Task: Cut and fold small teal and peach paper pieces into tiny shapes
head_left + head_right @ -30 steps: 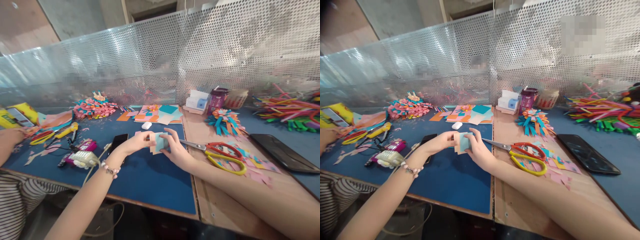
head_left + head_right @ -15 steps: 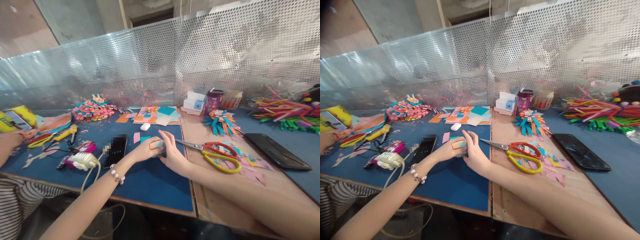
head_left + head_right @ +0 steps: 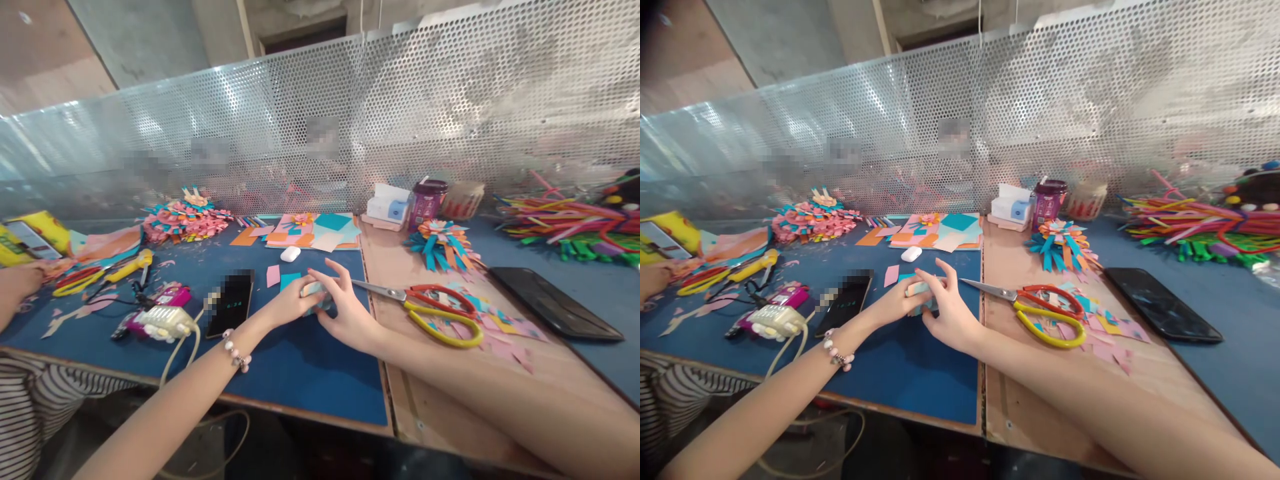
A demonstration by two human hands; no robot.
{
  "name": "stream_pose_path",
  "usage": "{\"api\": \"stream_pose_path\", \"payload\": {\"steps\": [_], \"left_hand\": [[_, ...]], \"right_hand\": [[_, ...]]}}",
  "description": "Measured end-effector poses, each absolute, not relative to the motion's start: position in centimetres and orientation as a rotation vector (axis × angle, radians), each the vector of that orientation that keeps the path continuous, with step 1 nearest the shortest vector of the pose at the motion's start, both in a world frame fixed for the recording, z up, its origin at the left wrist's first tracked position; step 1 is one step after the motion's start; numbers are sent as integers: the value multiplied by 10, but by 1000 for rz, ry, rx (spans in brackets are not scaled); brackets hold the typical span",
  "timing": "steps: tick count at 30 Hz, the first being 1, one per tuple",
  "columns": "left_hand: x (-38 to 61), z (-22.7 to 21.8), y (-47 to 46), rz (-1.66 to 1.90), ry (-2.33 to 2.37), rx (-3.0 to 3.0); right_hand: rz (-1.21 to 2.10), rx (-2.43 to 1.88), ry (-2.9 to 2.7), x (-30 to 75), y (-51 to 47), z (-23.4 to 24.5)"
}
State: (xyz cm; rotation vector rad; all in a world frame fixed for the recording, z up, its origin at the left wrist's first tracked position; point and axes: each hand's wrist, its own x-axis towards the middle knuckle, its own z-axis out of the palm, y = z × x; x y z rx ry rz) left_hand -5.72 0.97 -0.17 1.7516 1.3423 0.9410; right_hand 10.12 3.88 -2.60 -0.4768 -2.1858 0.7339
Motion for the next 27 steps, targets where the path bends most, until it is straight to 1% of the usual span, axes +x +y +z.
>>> {"api": "stream_pose_path", "payload": {"steps": [5,13,17,27], "left_hand": [[-52,-5,10,1076,1234,1753],[-45,-12,8,1072,1091,1727],[-48,-14,10,1009,1110,1722],[-46,-14,9,1041,1214,1707]], "right_hand": [[613,-516,-2197,96,35,-30],[601,-562,-2216,96,34,-32],[639,-558,-2194,97,35,-32],[617,-563,-2234,97,32,-30]]}}
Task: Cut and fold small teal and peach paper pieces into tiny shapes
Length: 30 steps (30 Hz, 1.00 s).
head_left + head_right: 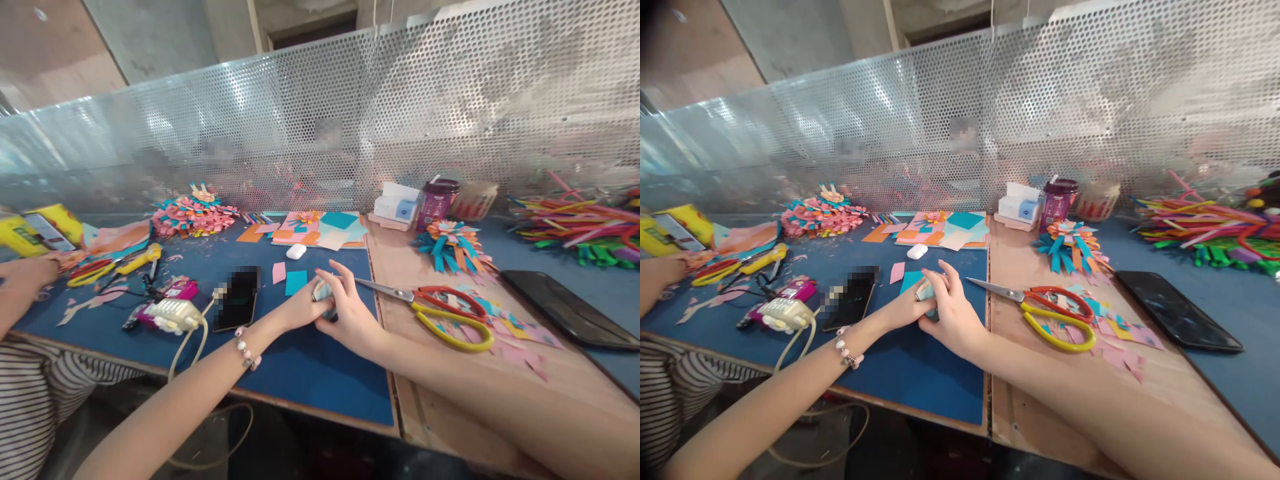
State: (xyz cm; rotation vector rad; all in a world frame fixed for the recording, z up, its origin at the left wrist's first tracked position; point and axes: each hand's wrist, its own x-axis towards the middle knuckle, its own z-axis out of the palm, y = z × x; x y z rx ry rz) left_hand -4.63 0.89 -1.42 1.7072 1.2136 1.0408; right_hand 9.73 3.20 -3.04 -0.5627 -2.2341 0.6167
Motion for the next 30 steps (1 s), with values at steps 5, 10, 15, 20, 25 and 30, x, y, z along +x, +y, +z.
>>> {"api": "stream_pose_path", "payload": {"steps": [5,10,15,20,25,30], "left_hand": [[-43,-9,7,1011,1158,1816],[-45,-13,8,961,1145,1814],[-46,-16,8,975,1258,1743],[-44,-7,7,1255,1250,1596],[-49,-4,11,1325,1068,1384],[-50,-6,14,1276,923,1245]], "right_hand": [[592,-575,-2281,98,35,-33],[542,-570,-2313,97,38,-36],[528,-579,-2306,96,37,-36],[441,-527,-2174,95,36,-35],[712,-706,-1903,95,42,-35],[1003,-686,-1948,96,51,-34]]}}
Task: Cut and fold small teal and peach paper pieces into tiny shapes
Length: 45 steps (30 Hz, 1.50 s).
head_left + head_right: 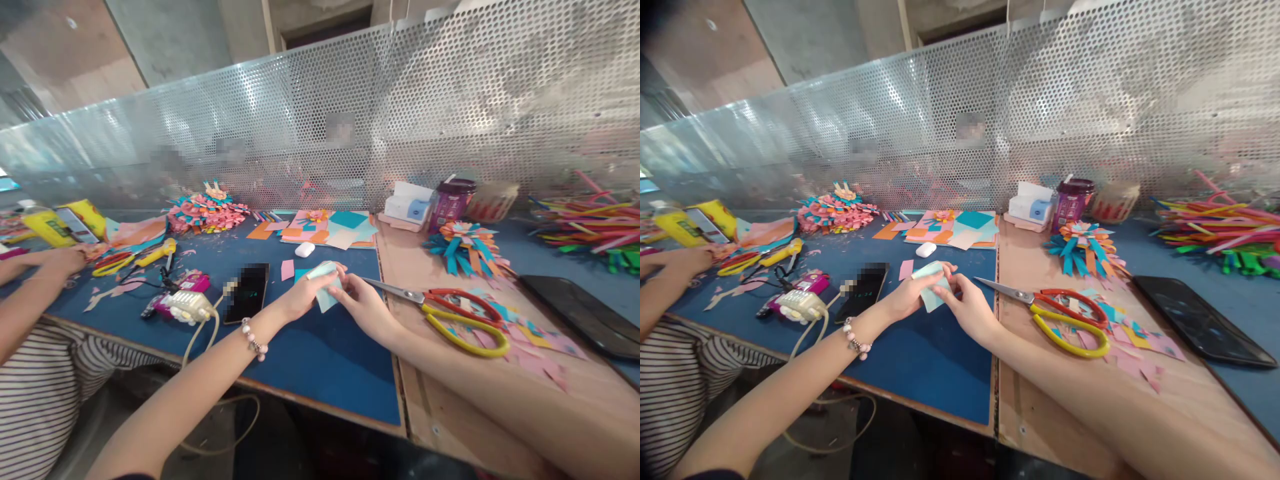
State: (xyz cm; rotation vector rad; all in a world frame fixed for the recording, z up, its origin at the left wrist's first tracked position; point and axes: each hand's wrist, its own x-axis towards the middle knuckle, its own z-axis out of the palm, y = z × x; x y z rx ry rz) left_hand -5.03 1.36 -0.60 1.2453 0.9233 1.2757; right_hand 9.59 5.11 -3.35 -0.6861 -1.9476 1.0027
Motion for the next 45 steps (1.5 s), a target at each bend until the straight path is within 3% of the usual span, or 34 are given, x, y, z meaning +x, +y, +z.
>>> {"api": "stream_pose_path", "payload": {"steps": [9,20,45], "left_hand": [[-47,-9,18,1203,736,1026],[-52,-5,15,1217,1059,1195],[-54,-12,18,1308,1142,1075]], "right_hand": [[1139,-747,-1745,100,53,-30],[1117,-833,-1554,99,56,-32],[1172,-872,-1482,103,64,-38]]}}
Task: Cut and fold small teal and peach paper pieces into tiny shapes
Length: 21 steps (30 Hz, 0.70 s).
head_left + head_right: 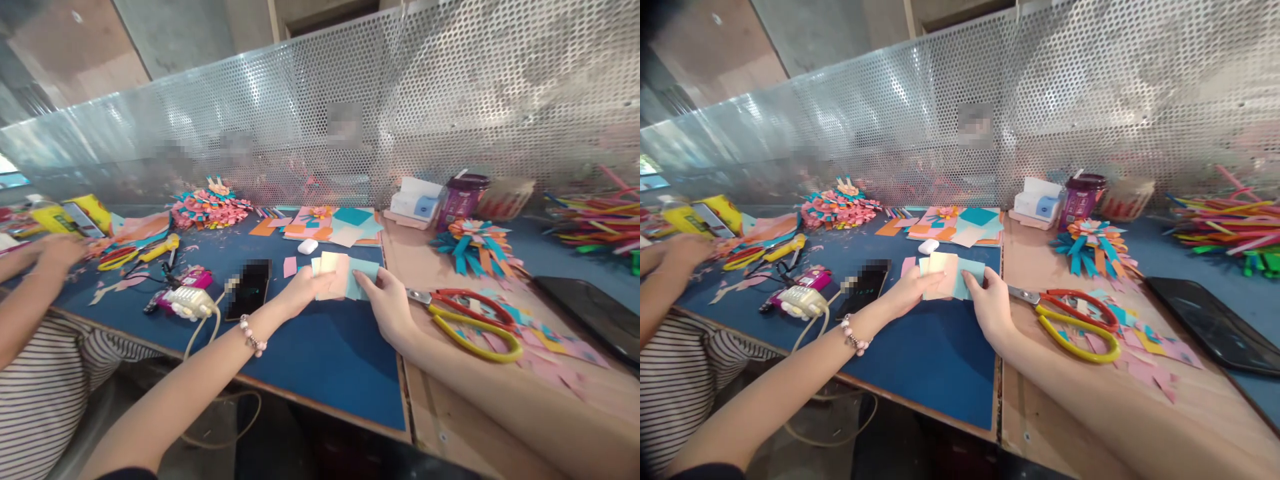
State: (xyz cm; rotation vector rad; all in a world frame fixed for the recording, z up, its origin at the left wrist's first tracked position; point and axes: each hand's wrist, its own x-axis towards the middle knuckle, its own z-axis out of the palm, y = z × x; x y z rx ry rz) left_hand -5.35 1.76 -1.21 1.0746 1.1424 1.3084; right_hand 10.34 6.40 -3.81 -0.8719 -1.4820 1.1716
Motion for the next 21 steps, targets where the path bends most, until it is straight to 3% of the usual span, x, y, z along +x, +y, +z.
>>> {"api": "stream_pose_path", "payload": {"steps": [21], "left_hand": [[-62,-14,19,1237,1130,1119]], "right_hand": [[1244,-759,-1355,99,66,-42]]}}
